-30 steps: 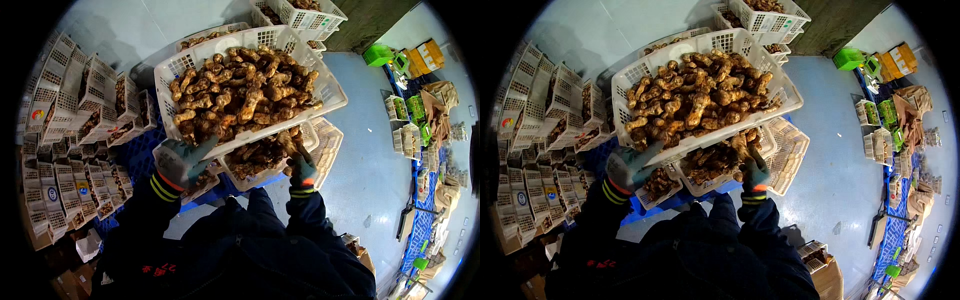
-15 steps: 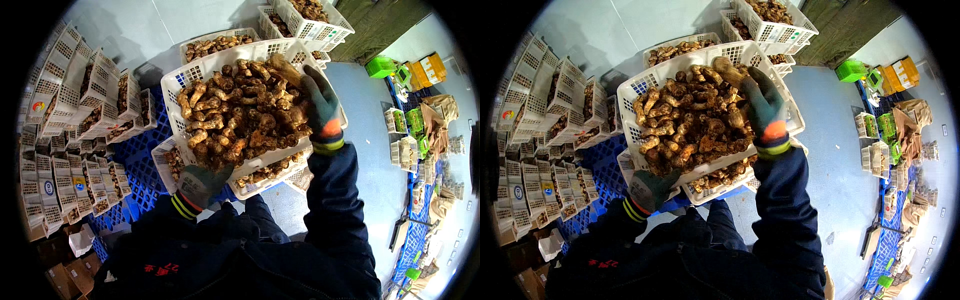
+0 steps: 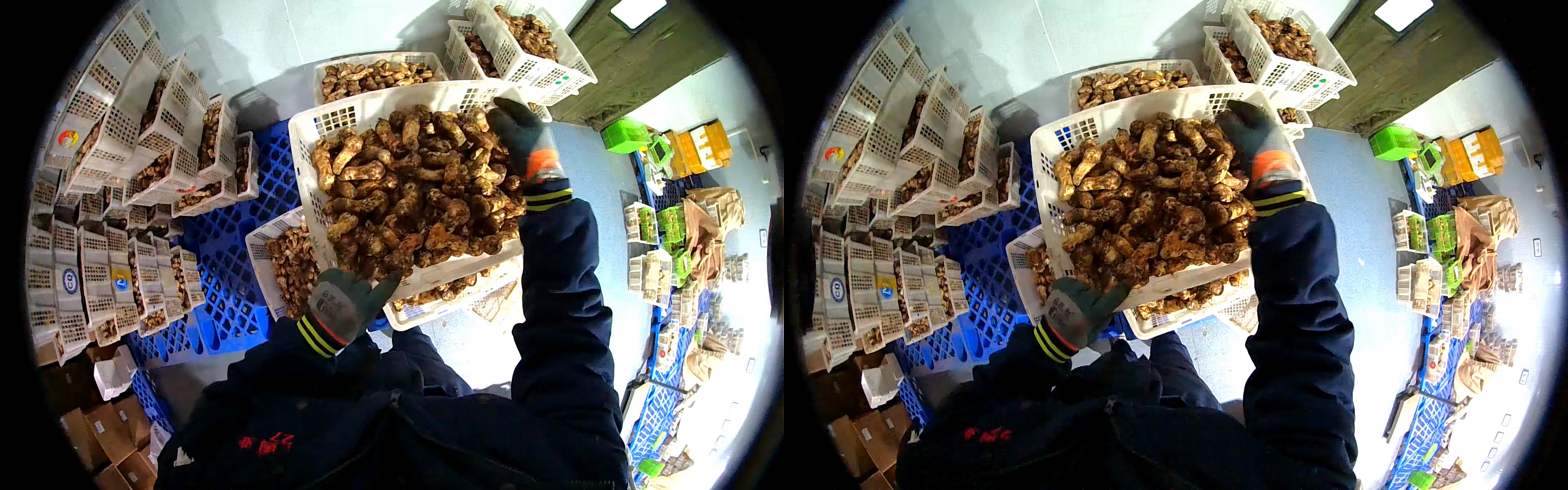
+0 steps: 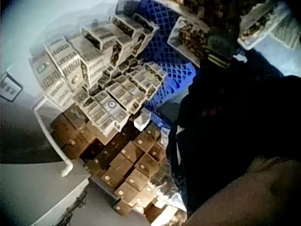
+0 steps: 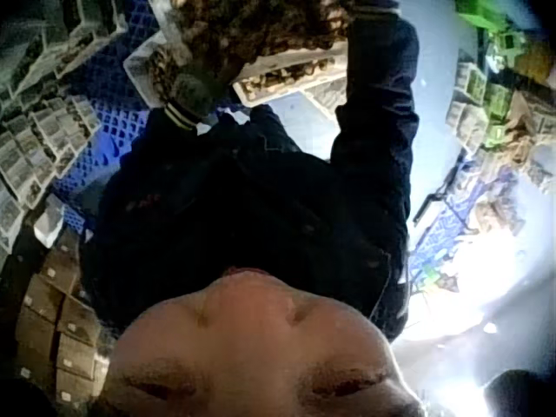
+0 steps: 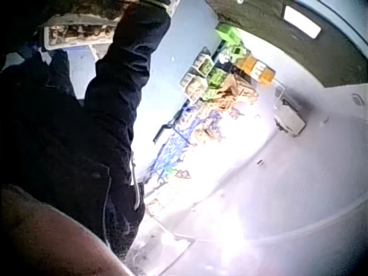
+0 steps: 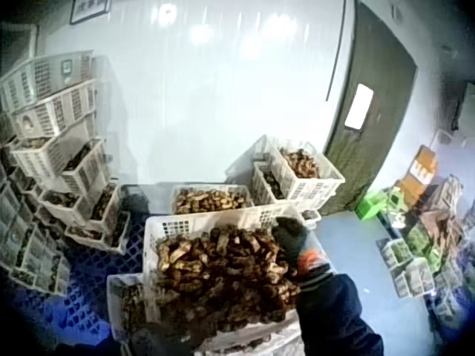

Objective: The person carries a white plastic basket filled with ginger roots through a warehouse, inspects several roots by hand, and then places the basket onto a stack of similar baskets.

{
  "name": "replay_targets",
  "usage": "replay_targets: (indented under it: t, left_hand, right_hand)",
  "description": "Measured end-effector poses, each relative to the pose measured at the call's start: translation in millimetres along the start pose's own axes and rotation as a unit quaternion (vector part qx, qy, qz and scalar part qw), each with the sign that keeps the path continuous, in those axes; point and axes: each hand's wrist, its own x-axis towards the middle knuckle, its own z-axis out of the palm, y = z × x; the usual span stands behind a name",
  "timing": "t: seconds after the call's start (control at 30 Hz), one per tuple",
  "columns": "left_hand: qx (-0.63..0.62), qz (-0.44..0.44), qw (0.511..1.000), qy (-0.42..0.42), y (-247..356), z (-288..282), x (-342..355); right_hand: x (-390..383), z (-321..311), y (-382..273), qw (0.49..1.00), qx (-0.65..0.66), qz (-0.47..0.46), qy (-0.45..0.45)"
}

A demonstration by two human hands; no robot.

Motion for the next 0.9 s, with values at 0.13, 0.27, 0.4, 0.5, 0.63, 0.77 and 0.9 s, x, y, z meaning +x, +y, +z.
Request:
replay_targets:
  t: [0.13,0.27,0.4,0.5,0.63,0.77,0.9]
  left_hand:
    - [0.016,-0.005,1.0,-0.022,-3,4,-7]
    - [0.018,-0.023,0.999,-0.042,-1,-2,-16]
    - [0.009,-0.016,1.0,-0.021,-4,-5,-18]
    - [0.01,-0.034,0.999,-0.022,-12,-9,-37]
    - [0.005,-0.019,1.0,-0.015,-10,-10,-33]
    - [0.006,-0.004,1.0,-0.013,-2,-10,-23]
    - [0.038,0.01,0.999,-0.029,6,-14,-17]
  right_hand:
    - [1,65,18,0.948,-0.311,-0.038,-0.051]
    - [3,131,4,0.859,-0.505,0.053,-0.074]
    - [19,115,29,0.912,-0.411,-0.014,-0.016]
    - [-10,122,4,0.989,0.104,0.087,-0.062]
    - [-59,98,-22,0.967,0.235,-0.014,-0.097]
    - [-81,75,-2,0.926,0.301,-0.151,-0.172]
    - [-115,75,-44,0.765,0.608,0.097,-0.189]
